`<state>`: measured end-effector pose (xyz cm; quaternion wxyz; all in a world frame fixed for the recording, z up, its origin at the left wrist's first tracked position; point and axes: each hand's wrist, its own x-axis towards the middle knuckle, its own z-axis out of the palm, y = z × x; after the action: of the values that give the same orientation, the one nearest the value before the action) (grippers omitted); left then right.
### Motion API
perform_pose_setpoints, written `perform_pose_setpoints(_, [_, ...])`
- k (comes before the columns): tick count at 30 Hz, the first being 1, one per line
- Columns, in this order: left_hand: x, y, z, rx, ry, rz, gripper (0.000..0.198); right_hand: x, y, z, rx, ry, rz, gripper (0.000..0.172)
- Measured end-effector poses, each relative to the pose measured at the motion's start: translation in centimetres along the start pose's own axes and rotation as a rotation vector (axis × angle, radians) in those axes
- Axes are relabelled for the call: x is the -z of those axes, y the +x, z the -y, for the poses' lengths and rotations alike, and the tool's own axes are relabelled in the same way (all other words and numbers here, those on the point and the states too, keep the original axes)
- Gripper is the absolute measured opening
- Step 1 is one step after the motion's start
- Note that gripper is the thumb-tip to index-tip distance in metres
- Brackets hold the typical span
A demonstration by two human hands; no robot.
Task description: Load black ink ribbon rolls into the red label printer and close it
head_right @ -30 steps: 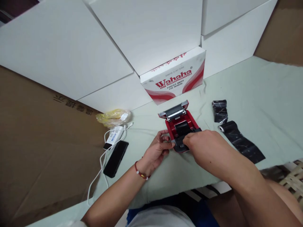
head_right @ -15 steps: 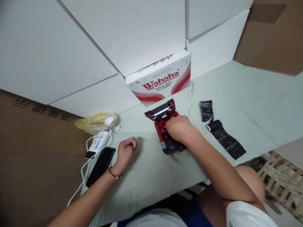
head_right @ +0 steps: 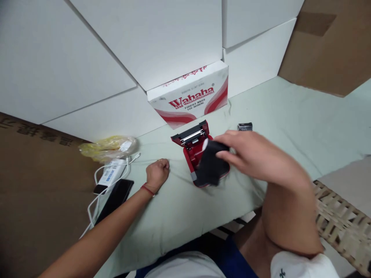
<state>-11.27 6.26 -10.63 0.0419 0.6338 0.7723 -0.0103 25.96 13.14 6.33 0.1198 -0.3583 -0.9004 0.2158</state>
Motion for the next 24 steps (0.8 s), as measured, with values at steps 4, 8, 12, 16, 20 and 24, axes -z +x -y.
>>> perform_pose_setpoints(4, [0.0, 0.2, -0.1, 0.003, 0.033, 0.001, 0.027, 0.7, -3.6, -6.1, -0.195, -0.019, 0.056, 0.053])
perform_pose_setpoints(8, [-0.2, 0.2, -0.1, -0.014, 0.048, -0.022, 0.026, -2.7, -2.4, -8.6, -0.277, -0.007, 0.327, 0.042])
perform_pose_setpoints(12, [0.1, 0.0, -0.3, -0.007, 0.078, -0.035, 0.025, -4.4, -0.9, -8.5, -0.336, -0.045, 0.241, 0.044])
perform_pose_setpoints(16, [0.5, 0.0, -0.5, -0.008, 0.105, -0.018, 0.025, -3.4, -2.8, -10.2, -0.515, -0.112, 0.074, 0.029])
perform_pose_setpoints(20, [0.5, 0.1, -0.6, 0.008, 0.109, -0.009, 0.026, -3.7, -4.0, -12.5, -0.566, -0.172, 0.151, 0.039])
perform_pose_setpoints(24, [0.7, 0.0, -0.9, 0.024, 0.054, 0.011, 0.024, -5.2, -3.0, -13.4, -0.442, -0.249, 0.189, 0.046])
